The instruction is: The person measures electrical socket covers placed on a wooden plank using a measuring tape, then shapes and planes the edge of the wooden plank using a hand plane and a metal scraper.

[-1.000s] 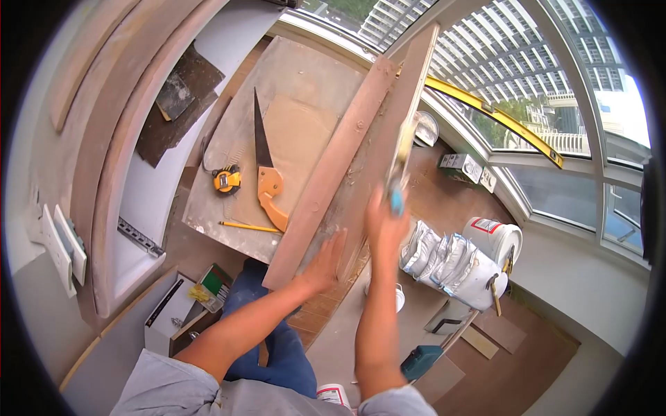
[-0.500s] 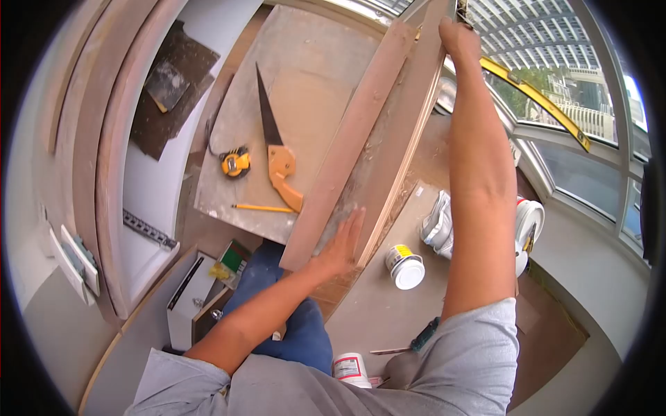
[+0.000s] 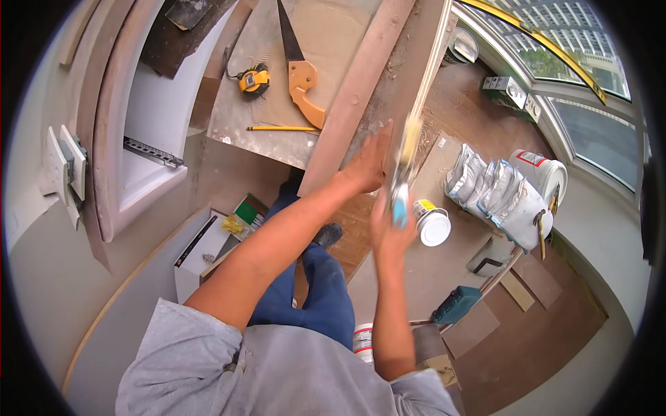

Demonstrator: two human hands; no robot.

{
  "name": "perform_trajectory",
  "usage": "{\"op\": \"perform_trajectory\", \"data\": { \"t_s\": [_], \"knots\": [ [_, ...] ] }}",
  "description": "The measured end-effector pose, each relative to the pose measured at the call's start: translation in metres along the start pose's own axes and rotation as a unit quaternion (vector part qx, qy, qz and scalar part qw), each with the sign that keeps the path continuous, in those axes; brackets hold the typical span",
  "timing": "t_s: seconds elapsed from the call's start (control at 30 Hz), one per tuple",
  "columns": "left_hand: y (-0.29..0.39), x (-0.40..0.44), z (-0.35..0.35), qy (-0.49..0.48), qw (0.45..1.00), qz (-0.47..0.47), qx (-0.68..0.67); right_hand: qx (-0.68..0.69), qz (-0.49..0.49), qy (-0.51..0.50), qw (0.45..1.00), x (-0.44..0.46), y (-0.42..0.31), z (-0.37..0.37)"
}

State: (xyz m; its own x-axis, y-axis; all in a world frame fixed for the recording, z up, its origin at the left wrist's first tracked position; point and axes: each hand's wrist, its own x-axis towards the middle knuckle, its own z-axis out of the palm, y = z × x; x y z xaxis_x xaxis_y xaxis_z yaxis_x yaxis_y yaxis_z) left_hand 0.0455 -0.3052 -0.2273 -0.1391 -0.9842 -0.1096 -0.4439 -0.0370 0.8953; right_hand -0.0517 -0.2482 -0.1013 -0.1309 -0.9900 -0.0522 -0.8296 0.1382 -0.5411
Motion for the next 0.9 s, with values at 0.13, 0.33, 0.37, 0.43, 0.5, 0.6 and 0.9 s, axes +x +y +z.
{"op": "perform_trajectory", "data": {
  "t_s": [0.13, 0.33, 0.37, 0.43, 0.5, 0.6, 0.9],
  "knots": [
    [0.004, -0.001, -0.002, 0.01, 1.0, -0.005, -0.009, 0.003, 0.052, -0.033, 0.998, -0.033, 0.005, -0.004],
    [0.0, -0.007, -0.003, -0.03, 0.999, -0.017, -0.011, -0.091, 0.034, 0.012, 0.995, 0.17, -0.051, 0.028],
    [0.002, -0.001, -0.006, -0.033, 0.999, -0.013, 0.002, -0.119, 0.017, 0.02, 0.992, 0.216, -0.063, 0.033],
    [0.012, 0.003, -0.016, -0.068, 0.995, -0.065, -0.015, -0.128, -0.024, 0.061, 0.99, 0.291, -0.074, 0.05],
    [0.003, 0.0, -0.01, -0.055, 0.998, -0.038, 0.006, -0.142, -0.023, 0.049, 0.988, 0.362, -0.094, 0.057],
    [0.005, 0.002, -0.013, -0.078, 0.995, -0.067, 0.004, -0.21, -0.011, 0.017, 0.977, 0.475, -0.097, 0.077],
    [0.031, 0.011, -0.036, -0.136, 0.982, -0.132, -0.023, -0.205, -0.041, -0.022, 0.978, 0.59, -0.135, 0.073]
  ]
}}
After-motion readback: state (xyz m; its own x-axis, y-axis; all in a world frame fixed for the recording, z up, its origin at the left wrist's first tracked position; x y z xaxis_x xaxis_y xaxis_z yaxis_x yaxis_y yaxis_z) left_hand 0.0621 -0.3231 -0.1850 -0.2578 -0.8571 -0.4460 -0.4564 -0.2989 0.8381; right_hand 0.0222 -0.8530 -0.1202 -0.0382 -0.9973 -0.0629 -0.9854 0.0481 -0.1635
